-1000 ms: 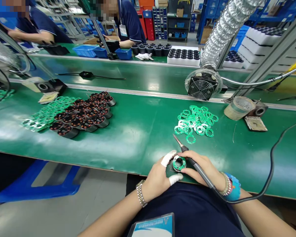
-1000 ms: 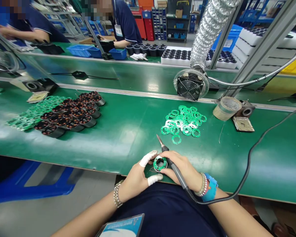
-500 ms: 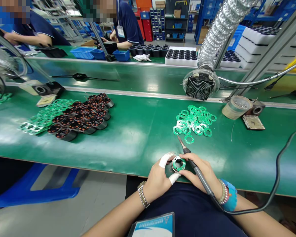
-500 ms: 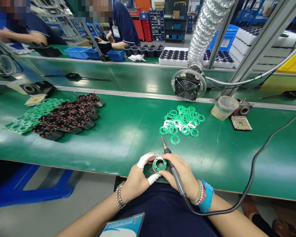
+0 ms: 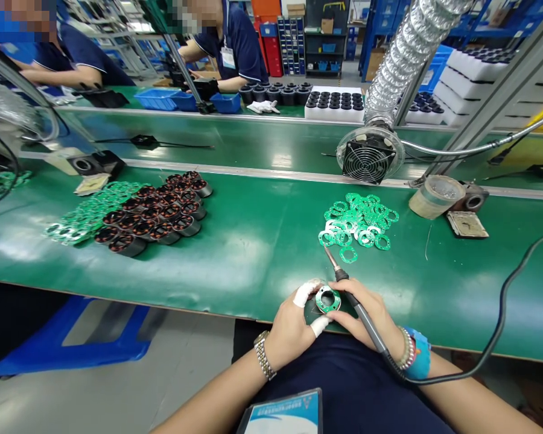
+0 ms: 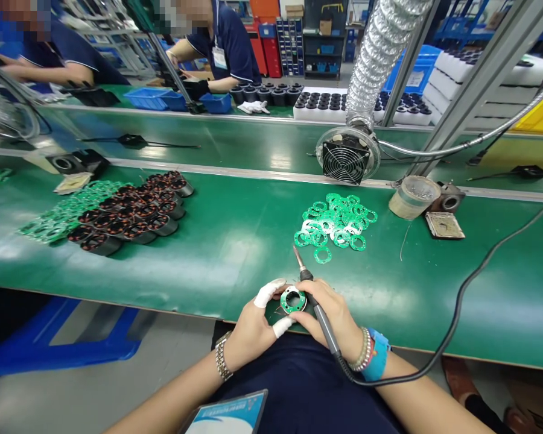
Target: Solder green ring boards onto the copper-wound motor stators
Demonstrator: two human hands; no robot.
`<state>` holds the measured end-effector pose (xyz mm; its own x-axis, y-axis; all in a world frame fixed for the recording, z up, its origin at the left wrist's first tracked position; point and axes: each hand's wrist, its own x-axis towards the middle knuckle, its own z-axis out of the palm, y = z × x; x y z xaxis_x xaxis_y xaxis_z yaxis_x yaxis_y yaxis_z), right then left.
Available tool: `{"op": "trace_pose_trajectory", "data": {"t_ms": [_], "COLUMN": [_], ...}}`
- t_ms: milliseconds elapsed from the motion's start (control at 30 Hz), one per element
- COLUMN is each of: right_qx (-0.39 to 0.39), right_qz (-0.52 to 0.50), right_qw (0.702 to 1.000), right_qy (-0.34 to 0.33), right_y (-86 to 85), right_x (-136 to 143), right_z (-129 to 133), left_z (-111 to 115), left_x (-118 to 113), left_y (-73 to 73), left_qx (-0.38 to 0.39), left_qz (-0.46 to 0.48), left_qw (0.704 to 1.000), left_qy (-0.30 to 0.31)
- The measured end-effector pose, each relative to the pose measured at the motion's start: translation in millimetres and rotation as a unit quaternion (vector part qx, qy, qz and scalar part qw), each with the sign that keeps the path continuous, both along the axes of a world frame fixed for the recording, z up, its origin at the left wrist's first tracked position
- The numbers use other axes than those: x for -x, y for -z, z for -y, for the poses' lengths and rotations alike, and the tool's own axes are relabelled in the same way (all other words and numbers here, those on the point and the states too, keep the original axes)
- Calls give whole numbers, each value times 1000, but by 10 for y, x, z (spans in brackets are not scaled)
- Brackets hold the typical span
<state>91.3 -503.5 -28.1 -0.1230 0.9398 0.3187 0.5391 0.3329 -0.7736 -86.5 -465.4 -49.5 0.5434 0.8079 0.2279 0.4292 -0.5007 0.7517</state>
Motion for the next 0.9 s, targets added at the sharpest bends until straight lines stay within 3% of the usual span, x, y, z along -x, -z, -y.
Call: {"op": "trace_pose_trajectory", "data": {"t_ms": [167, 400, 533, 600, 700, 900], "right_qx": [8, 0, 2, -6, -26, -28], "right_qz": [17, 27, 27, 24, 19, 18], "right_qw": [1000, 999, 999, 999, 999, 999], "right_qy": [-4, 17, 30, 24, 10, -5], "right_y": [-42, -58, -36, -28, -29, -40], "right_x": [-28, 42, 62, 54, 36, 20], "right_z": [-3, 6, 20, 23, 21, 8], "left_z": [84, 223, 349, 325, 140, -236], "left_x": [129, 101, 190, 290, 407, 334], "left_y": [43, -62, -26, -1, -16, -134], "left_qx": [-155, -218, -242, -221, -122, 38], "left_qz": [2, -36, -16, -5, -7, 21], "left_qw": [988, 975, 970, 975, 990, 997], "left_qy": [-24, -15, 16, 0, -65, 62]}}
